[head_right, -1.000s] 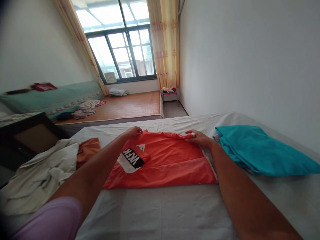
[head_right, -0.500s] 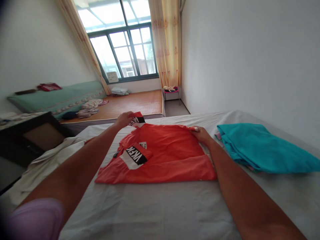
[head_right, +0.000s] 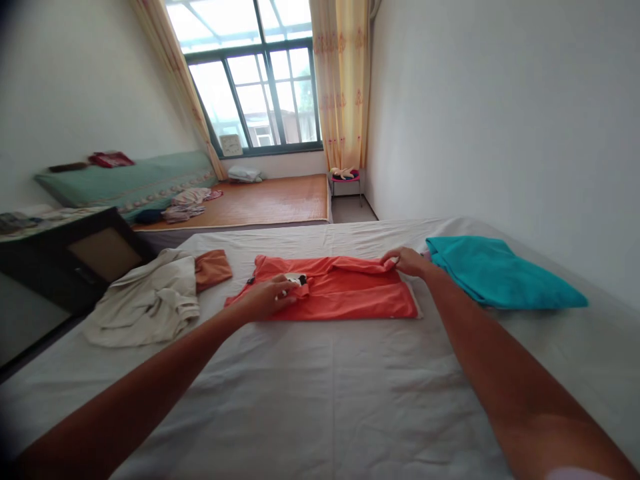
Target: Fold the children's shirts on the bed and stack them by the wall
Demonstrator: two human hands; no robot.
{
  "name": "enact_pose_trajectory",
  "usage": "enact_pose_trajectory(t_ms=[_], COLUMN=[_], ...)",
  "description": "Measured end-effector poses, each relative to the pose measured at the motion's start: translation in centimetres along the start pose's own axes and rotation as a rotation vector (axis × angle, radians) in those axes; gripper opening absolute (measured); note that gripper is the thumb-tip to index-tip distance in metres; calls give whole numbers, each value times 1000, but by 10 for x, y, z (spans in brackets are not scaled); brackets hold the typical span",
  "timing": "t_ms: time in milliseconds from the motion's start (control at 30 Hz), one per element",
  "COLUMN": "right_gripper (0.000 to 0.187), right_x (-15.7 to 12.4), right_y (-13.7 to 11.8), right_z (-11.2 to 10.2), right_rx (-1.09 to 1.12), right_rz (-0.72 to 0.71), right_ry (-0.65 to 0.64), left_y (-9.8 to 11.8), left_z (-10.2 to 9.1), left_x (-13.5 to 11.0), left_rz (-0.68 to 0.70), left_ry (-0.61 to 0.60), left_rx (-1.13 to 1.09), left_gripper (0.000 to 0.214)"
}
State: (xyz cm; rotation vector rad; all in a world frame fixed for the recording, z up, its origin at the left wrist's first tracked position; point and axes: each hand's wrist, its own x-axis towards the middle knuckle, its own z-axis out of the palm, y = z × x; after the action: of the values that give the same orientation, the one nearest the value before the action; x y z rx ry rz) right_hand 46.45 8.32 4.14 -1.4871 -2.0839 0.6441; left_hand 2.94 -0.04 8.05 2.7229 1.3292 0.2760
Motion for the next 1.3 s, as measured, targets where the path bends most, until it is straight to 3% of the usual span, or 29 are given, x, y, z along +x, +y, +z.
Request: enact_pose_trajectory(t_ms=[100,267,367,433,500,600,700,867,1000,1200,1300], right_gripper=[26,31,50,58,49,33,34,39,37,33,32], right_x=[-10,-10,-6,-4,-4,-3,-2,-2,-2,-1,-1], right_y=[2,-3,-10,-11,-6,12,31,43,41,42,40], right_z=[4,9,21,31,37,37,31,33,32,33,35], right_rx=[-198,-354,-401,-393,-354,-259,-150,-55,-34,-152,-210], right_rz=[59,440,611,588,453,316,342,261,258,312,323], right_ry=[55,262,291,286,325,497,596,520,529,596,608], left_y=[-9,-76,-113,-128,-138,-146,-151,-153,-157,-172,-167], left_z=[11,4,5,9,13,15,15,16,14,17,22], left_x=[-7,9,18,22,26,31,38,60,75,58,50], left_rz=[-33,-470,-641,-701,-717,-718,-721,-743,-800,-847,-849], left_ry=[-26,203,255,257,252,241,222,177,125,202,214], left_rx=[-95,60,5,-56,-84,-72,-61,-56,-79,-97,-102], left_gripper=[41,37,42,43,43,43,40,48,30,31,36])
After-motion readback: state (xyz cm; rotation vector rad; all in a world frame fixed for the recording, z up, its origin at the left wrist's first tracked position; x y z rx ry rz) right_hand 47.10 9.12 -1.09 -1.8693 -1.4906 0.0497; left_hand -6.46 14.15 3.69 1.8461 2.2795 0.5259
